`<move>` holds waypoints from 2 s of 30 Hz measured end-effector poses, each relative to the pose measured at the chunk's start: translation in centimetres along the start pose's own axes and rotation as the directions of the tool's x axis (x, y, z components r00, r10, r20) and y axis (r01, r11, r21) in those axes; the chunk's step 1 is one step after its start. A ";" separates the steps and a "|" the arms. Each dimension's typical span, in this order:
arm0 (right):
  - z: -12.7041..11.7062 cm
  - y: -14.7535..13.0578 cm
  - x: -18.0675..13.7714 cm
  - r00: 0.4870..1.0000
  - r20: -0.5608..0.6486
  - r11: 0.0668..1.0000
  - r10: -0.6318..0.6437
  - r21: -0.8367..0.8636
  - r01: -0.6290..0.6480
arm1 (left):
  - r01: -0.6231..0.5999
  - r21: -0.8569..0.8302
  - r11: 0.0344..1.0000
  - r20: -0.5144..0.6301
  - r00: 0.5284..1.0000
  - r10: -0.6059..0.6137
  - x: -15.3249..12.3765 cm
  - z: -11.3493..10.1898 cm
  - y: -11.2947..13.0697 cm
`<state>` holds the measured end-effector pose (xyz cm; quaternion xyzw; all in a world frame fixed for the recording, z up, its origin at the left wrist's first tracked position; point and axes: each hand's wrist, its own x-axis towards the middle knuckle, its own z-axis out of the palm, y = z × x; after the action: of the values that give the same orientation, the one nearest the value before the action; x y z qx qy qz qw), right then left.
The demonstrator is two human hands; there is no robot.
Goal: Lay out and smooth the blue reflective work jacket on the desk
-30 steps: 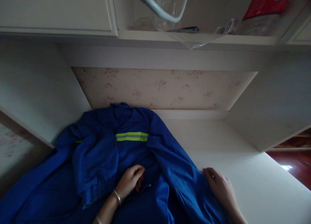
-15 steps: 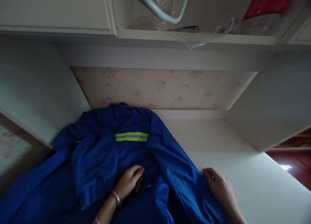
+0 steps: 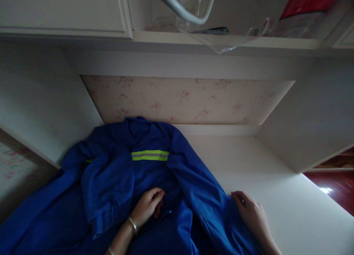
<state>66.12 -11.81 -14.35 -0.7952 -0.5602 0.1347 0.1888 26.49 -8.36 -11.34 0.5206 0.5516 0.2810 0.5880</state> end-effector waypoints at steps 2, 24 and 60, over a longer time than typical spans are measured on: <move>0.1 0.1 0.0 1.000 -0.009 1.000 -0.001 -0.008 0.001 | 0.000 -0.002 1.000 0.001 1.000 0.000 0.0 0.0 0.1; -0.1 -0.1 -0.1 1.000 -0.011 1.000 -0.010 0.002 0.010 | 0.022 0.009 1.000 0.003 1.000 -0.022 -0.1 0.0 0.5; -2.2 -0.8 0.2 0.964 0.264 0.864 0.020 0.481 -0.150 | -0.259 0.288 0.922 0.154 0.963 0.222 -5.3 0.1 1.4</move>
<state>66.48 -11.76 -12.03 -0.7204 -0.4900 0.3815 0.3088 25.69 -12.72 -8.14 0.6847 0.4845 0.2312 0.4930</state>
